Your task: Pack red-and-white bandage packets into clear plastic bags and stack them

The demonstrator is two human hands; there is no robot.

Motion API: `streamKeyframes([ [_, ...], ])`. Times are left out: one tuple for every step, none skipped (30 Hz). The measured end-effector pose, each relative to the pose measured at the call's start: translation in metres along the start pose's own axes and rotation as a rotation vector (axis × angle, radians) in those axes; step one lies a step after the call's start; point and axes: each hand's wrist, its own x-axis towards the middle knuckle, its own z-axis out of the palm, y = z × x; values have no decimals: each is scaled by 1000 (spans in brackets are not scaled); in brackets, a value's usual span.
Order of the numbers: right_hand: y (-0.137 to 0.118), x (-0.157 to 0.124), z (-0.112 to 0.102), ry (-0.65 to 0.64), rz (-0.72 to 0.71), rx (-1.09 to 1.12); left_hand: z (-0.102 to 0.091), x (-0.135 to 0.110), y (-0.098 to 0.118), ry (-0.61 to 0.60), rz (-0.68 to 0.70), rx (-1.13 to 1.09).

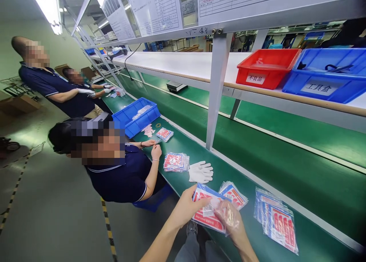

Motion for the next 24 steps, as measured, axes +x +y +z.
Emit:
streamKeyframes([
  [0,0,0,-3,9,8,1,1,-5,-15,-30,-52],
  [1,1,0,-6,21,14,1,2,-9,-23,-52,-97],
  [1,1,-1,-11,37,14,1,3,-13,-22,-69,-131],
  [2,0,-2,-17,47,10,0,3,-16,-10,-83,-158],
  [1,0,-2,-19,53,14,-1,2,-18,7,-95,-179],
  [1,-1,-3,-18,56,34,-3,2,-20,25,-106,-196],
  [1,-3,-3,-11,59,71,-5,1,-21,39,-112,-211],
  [0,-4,-2,1,69,117,-7,0,-22,49,-114,-225],
  [-1,-5,0,13,90,159,-9,-1,-23,56,-111,-237],
  [-1,-7,2,28,118,183,-11,-3,-24,60,-108,-245],
  [-2,-7,5,39,143,181,-12,-4,-25,64,-104,-250],
  [-2,-7,7,45,159,159,-14,-5,-26,72,-100,-251],
  [-1,-6,10,48,167,123,-15,-6,-27,85,-100,-248],
  [0,-5,12,50,163,84,-15,-6,-28,100,-102,-244],
  [2,-4,14,52,146,42,-16,-7,-30,113,-103,-241],
  [3,-3,15,58,118,-5,-17,-8,-32,124,-102,-240],
  [6,-2,16,67,86,-48,-18,-9,-34,136,-99,-238],
  [8,-1,17,80,59,-84,-18,-10,-37,145,-97,-237],
  [11,-1,18,91,46,-108,-20,-11,-39,153,-95,-237],
  [13,-1,19,98,55,-117,-21,-12,-42,164,-95,-238],
  [15,-1,21,99,91,-111,-22,-13,-46,173,-98,-239],
  [17,-2,22,94,144,-96,-24,-14,-49,180,-100,-244],
  [19,-3,23,85,200,-77,-26,-15,-52,184,-100,-254],
  [20,-4,24,74,248,-59,-27,-17,-55,188,-99,-267],
])
